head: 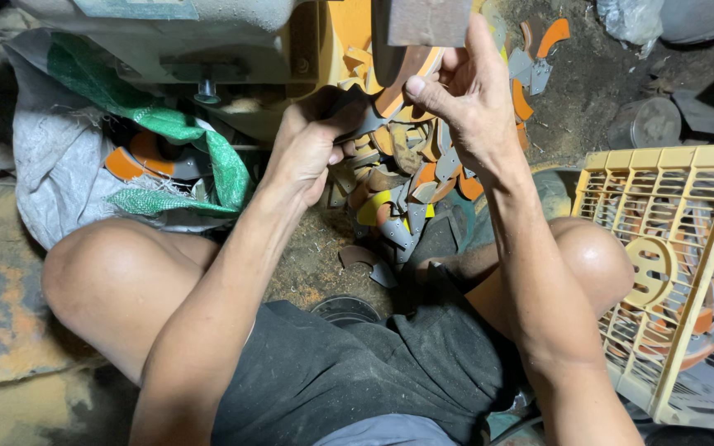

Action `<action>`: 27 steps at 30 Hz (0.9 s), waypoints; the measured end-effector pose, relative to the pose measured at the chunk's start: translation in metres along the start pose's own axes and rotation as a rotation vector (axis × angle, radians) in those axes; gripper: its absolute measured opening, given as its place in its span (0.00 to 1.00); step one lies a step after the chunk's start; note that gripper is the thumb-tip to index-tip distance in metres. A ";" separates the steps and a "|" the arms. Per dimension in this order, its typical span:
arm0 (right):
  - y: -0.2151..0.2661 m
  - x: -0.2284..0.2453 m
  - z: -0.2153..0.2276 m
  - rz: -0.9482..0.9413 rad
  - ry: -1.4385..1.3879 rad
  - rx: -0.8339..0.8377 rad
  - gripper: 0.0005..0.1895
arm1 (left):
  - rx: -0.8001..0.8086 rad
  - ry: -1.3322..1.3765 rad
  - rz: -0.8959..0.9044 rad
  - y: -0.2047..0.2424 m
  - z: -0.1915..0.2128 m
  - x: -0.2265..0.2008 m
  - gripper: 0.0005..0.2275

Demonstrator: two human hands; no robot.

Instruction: The person sits on the floor and repeatedly presses small shoe sole pieces against a grinding wheel to smooth their edges. They handle the pieces one at a time, rotating them to work different sides, and place finished pieces into a nearby bag.

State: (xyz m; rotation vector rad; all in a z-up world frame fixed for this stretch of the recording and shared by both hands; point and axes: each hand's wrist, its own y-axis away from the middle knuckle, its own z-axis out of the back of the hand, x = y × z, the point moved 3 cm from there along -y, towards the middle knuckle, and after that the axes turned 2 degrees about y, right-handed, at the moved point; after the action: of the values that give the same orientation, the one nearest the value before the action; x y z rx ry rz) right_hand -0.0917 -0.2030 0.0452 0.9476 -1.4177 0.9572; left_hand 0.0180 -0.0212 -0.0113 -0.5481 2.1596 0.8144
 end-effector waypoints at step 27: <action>0.014 -0.009 -0.027 -0.077 0.053 -0.068 0.31 | 0.043 -0.107 0.080 -0.001 0.022 -0.006 0.09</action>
State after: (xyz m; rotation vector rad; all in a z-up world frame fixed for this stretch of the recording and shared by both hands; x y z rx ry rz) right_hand -0.0948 -0.1731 0.0365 0.9137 -1.3519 0.8657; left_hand 0.0333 -0.0058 -0.0187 -0.3900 2.1060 0.8196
